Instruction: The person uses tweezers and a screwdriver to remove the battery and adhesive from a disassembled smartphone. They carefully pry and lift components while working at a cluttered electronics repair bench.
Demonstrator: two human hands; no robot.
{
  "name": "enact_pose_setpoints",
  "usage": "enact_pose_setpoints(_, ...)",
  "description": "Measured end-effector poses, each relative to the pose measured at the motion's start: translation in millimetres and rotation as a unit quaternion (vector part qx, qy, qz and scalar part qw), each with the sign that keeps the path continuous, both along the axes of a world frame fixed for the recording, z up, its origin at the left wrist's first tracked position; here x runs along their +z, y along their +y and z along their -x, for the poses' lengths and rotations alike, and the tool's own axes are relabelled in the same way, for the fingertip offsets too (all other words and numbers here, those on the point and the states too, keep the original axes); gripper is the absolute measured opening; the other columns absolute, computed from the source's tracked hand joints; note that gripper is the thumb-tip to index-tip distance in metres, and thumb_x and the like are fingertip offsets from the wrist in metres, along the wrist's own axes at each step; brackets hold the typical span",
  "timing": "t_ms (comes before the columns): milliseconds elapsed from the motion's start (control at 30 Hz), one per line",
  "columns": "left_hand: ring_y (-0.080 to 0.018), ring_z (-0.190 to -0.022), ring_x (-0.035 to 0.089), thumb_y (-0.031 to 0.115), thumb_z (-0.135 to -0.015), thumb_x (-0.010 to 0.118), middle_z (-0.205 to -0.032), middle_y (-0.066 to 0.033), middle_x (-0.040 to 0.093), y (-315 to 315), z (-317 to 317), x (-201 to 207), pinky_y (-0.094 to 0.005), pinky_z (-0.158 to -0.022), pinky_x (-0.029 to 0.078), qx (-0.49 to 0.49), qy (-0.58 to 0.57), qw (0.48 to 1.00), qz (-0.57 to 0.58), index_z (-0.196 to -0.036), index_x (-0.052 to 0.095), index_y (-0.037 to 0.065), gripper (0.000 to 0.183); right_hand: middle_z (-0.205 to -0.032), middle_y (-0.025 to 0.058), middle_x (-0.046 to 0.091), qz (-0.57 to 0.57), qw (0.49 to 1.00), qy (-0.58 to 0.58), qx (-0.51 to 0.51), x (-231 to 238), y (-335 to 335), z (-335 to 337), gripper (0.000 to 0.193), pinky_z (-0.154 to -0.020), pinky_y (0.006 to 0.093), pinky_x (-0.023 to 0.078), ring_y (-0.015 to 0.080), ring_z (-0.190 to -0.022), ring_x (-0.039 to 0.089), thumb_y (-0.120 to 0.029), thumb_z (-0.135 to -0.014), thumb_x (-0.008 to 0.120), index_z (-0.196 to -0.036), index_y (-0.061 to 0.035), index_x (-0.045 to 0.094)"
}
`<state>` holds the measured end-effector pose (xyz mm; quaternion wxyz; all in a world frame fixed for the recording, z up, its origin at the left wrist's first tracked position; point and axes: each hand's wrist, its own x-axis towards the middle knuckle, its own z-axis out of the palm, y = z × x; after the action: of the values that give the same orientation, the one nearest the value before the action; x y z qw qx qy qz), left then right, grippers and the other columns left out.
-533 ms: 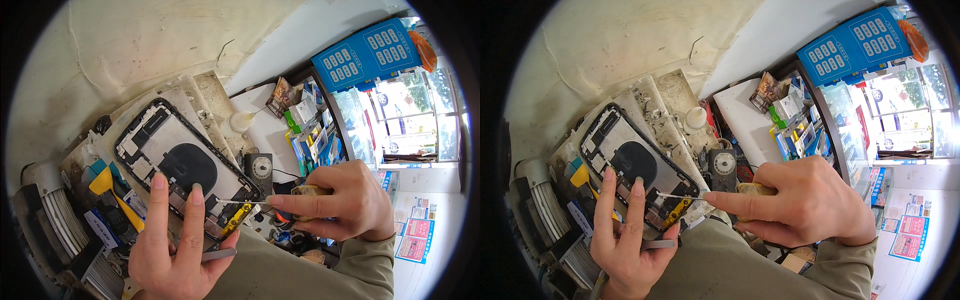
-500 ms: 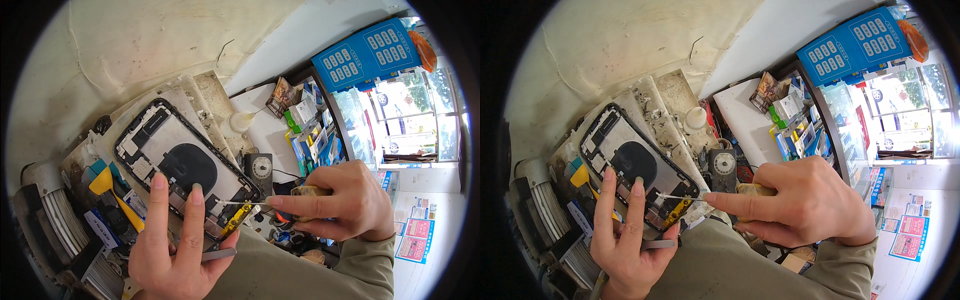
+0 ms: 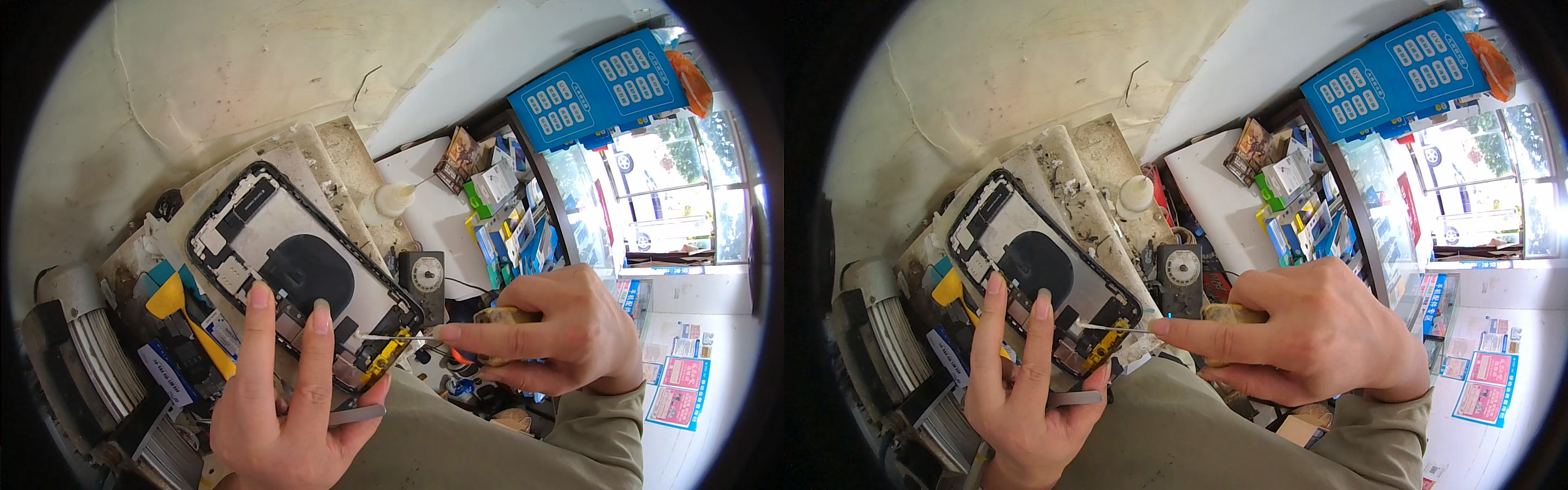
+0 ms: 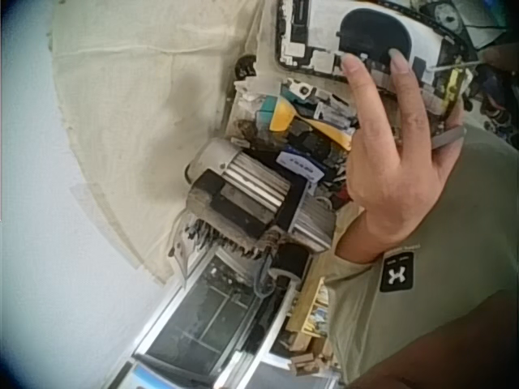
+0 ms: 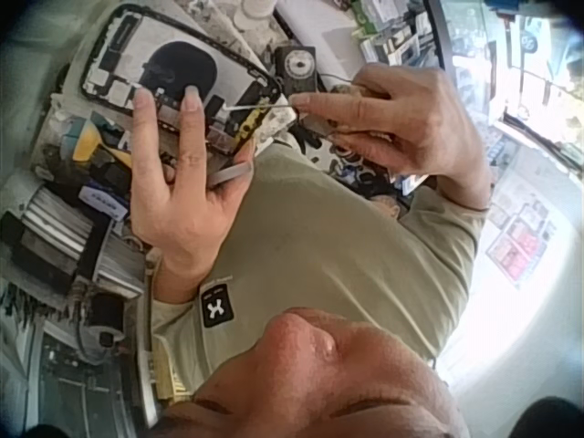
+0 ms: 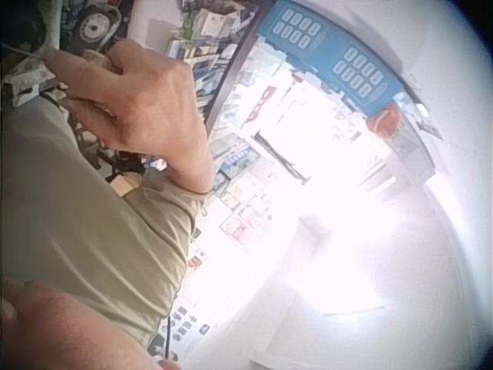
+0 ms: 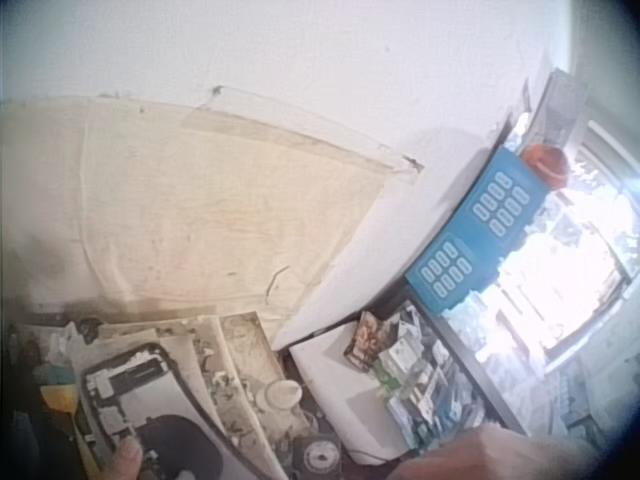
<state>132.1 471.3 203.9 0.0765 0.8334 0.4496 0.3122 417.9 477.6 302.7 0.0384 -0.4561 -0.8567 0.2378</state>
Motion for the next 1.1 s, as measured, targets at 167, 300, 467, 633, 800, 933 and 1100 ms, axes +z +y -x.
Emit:
enact_pose_setpoints(167,-0.0195,-0.073,0.067,0.045,-0.094,0.079,-0.148,-0.0317,0.06,1,0,0,-0.0261,-0.048,0.04,-0.001,-0.002,1.0,-0.001,-0.142,0.07,0.004,0.064,-0.071,0.0041,0.056,0.003,1.0,0.005,0.003,0,1,0,0.05,-0.047,0.0364,0.04,0.0217,-0.053,0.056,-0.028,-0.081,0.088,-0.13,-0.0191,0.081)
enact_pose_setpoints(300,-0.02,-0.073,0.067,0.045,-0.093,0.08,-0.148,-0.0321,0.06,-1,0,2,-0.0265,-0.049,0.041,-0.001,0.003,1.0,0.008,-0.142,0.07,0.004,0.065,-0.071,0.0045,0.056,0.008,1.0,0.002,0.006,1,0,2,0.05,-0.047,0.0368,0.04,0.022,-0.053,0.056,-0.027,-0.081,0.089,-0.129,-0.0179,0.081)
enact_pose_setpoints(467,-0.021,-0.073,0.067,0.044,-0.092,0.081,-0.148,-0.0321,0.06,0,1,1,-0.0269,-0.05,0.042,-0.002,-0.003,1.0,0.001,-0.142,0.07,0.003,0.065,-0.071,0.0048,0.057,-0.015,1.0,0.011,-0.014,-3,1,1,0.05,-0.046,0.037,0.04,0.0221,-0.052,0.056,-0.025,-0.081,0.087,-0.13,-0.0178,0.08)
enact_pose_setpoints(633,-0.022,-0.072,0.067,0.037,-0.088,0.086,-0.145,-0.0315,0.061,3,1,7,-0.0283,-0.052,0.044,-0.021,-0.025,0.999,0.016,-0.14,0.07,0.002,0.065,-0.067,0.0018,0.05,-0.067,0.996,0.045,-0.034,-3,-4,-10,0.055,-0.045,0.0368,0.041,0.0209,-0.051,0.053,-0.022,-0.082,0.085,-0.136,-0.0213,0.077)
enact_pose_setpoints(800,-0.0278,-0.084,0.071,0.034,-0.092,0.085,-0.134,-0.0238,0.068,-13,21,43,-0.0335,-0.06,0.056,-0.089,-0.053,0.994,0.027,-0.131,0.076,0.003,0.051,-0.067,0.0,0.046,-0.085,0.995,0.036,0.043,10,-15,-10,0.055,-0.044,0.0351,0.041,0.0176,-0.051,0.051,-0.023,-0.081,0.086,-0.136,-0.0208,0.077)
enact_pose_setpoints(933,-0.0291,-0.069,0.061,0.019,-0.094,0.084,-0.105,-0.0152,0.071,-32,20,54,-0.0373,-0.06,0.053,-0.229,-0.128,0.953,0.148,-0.117,0.078,0.002,0.029,-0.074,-0.0037,0.045,-0.088,0.978,0.019,0.187,18,-33,10,0.054,-0.046,0.0285,0.038,0.0097,-0.058,0.051,-0.018,-0.086,0.072,-0.14,-0.0175,0.072)
enact_pose_setpoints(1100,-0.033,-0.064,0.057,0.01,-0.091,0.083,-0.074,-0.0126,0.06,-56,32,35,-0.0451,-0.059,0.045,-0.336,-0.228,0.814,0.415,-0.088,0.07,0.003,0.015,-0.082,-0.0054,0.051,-0.048,0.966,0.087,0.239,2,-60,18,0.049,-0.049,0.0232,0.033,0.0046,-0.059,0.048,-0.011,-0.089,0.068,-0.137,-0.0153,0.074)
